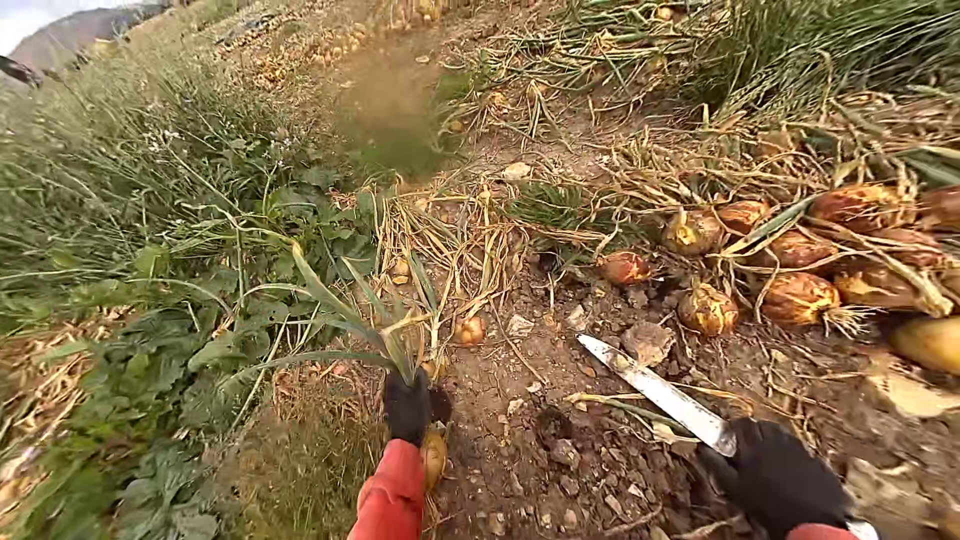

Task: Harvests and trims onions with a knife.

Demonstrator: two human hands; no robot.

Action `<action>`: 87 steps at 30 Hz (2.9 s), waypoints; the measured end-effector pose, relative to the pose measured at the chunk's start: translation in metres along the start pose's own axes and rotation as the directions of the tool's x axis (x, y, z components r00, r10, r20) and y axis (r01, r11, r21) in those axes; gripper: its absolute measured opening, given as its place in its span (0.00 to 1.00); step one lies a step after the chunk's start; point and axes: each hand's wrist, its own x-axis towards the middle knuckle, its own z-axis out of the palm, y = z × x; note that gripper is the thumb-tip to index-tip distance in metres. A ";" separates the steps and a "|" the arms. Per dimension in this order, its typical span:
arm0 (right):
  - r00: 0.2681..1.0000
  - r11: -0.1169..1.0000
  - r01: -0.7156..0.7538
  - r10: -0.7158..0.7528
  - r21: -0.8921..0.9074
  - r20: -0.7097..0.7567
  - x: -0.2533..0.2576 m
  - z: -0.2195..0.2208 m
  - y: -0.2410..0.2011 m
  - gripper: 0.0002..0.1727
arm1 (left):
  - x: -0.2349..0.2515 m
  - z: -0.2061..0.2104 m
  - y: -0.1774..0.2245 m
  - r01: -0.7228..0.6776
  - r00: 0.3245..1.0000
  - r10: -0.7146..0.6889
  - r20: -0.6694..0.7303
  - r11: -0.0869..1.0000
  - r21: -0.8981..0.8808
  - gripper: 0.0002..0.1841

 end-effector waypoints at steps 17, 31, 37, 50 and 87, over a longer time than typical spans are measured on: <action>0.999 1.000 -0.008 0.009 0.027 -0.035 0.004 0.004 0.003 0.43 | 0.084 0.054 0.036 0.051 0.984 0.008 0.178 0.945 -0.323 0.16; 1.000 1.000 -0.009 0.009 0.005 -0.004 0.004 -0.010 0.004 0.38 | 0.007 0.006 0.009 0.122 0.975 -0.188 -0.122 0.901 -0.417 0.18; 1.000 1.000 -0.002 0.002 0.016 0.009 0.004 -0.017 0.002 0.39 | -0.005 -0.008 0.038 -0.015 1.000 0.012 -0.017 0.980 -0.199 0.17; 0.972 0.996 -0.089 0.080 0.028 0.221 0.006 -0.035 -0.011 0.42 | 0.069 0.110 0.121 -0.158 0.985 0.083 0.153 0.795 0.586 0.27; 0.954 0.970 -0.124 0.058 0.208 0.295 0.008 -0.049 -0.015 0.45 | -0.059 0.072 0.250 -0.293 0.921 0.356 0.157 0.900 -0.323 0.16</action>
